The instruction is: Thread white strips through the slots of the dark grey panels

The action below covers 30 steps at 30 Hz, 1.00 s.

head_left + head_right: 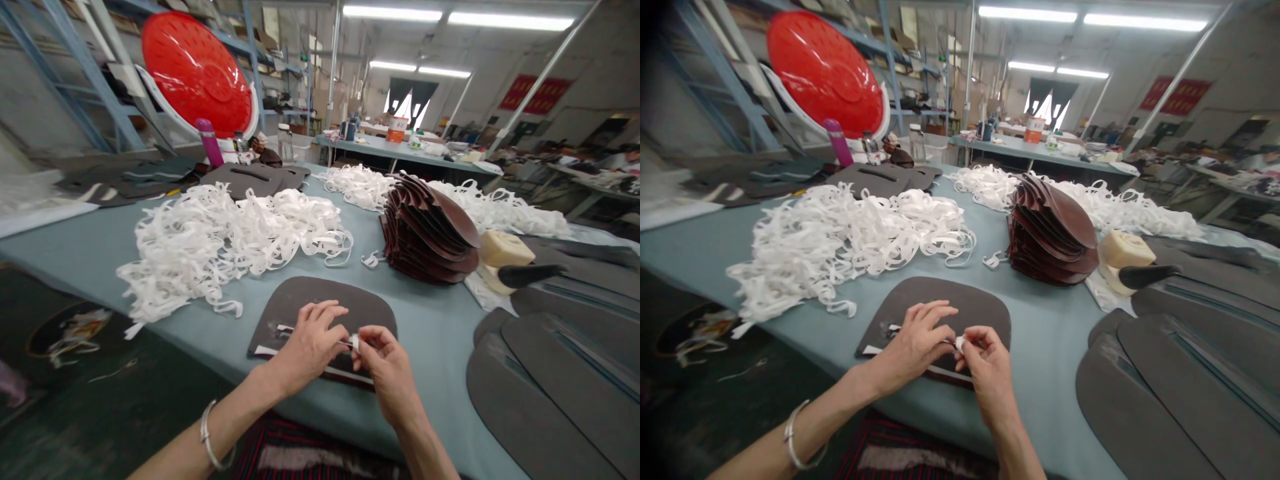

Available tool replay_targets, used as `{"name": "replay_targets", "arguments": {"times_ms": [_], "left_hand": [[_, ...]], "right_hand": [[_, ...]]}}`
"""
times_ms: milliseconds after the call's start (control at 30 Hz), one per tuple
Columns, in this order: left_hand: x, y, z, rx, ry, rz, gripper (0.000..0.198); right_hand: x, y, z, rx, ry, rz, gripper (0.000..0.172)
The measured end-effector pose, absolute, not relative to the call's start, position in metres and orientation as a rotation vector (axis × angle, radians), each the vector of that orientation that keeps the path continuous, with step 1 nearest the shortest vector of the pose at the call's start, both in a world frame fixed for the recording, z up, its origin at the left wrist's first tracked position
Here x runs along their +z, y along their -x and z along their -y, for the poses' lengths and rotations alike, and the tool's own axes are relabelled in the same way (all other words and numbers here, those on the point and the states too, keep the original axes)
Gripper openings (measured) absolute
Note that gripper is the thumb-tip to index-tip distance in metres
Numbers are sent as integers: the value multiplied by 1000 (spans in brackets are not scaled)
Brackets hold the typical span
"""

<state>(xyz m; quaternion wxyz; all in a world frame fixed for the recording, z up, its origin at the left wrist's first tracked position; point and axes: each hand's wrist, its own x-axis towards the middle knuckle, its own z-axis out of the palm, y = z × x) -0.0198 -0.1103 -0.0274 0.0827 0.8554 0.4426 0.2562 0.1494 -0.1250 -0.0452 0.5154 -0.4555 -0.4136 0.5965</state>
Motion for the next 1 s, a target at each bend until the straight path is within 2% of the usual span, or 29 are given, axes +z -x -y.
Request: {"name": "replay_targets", "arguments": {"times_ms": [67, 167, 200, 233, 267, 400, 433, 633, 800, 1000], "left_hand": [[-25, 21, 112, 765, -2519, -1297, 11], [-10, 22, 119, 767, -2470, -1138, 52], [-5, 21, 121, 743, -2480, -1061, 62], [-2, 19, 123, 706, -2502, -987, 64], [0, 17, 124, 661, -2529, -931, 59], [-9, 12, 124, 602, -2603, -967, 12], [-13, 13, 124, 602, -2605, -1002, 7], [-4, 24, 146, 562, -2365, -938, 6], [10, 26, 164, 485, -2045, -996, 14], [-6, 7, 168, 570, -2221, -1083, 16]], "right_hand": [[-41, -154, 132, 1424, 1137, 981, 24], [-35, -157, 141, 1435, 1177, 980, 24], [-34, -156, 142, 1445, 1168, 985, 24], [-33, -155, 144, 1451, 1151, 997, 24], [-33, -153, 146, 1452, 1132, 1008, 24], [-34, -150, 152, 1442, 1178, 967, 27], [-34, -151, 154, 1449, 1206, 940, 27], [-44, -167, 165, 1429, 1327, 920, 23], [-51, -187, 167, 1132, 1519, 1018, 16], [-22, -168, 177, 1267, 1201, 1586, 25]]}}
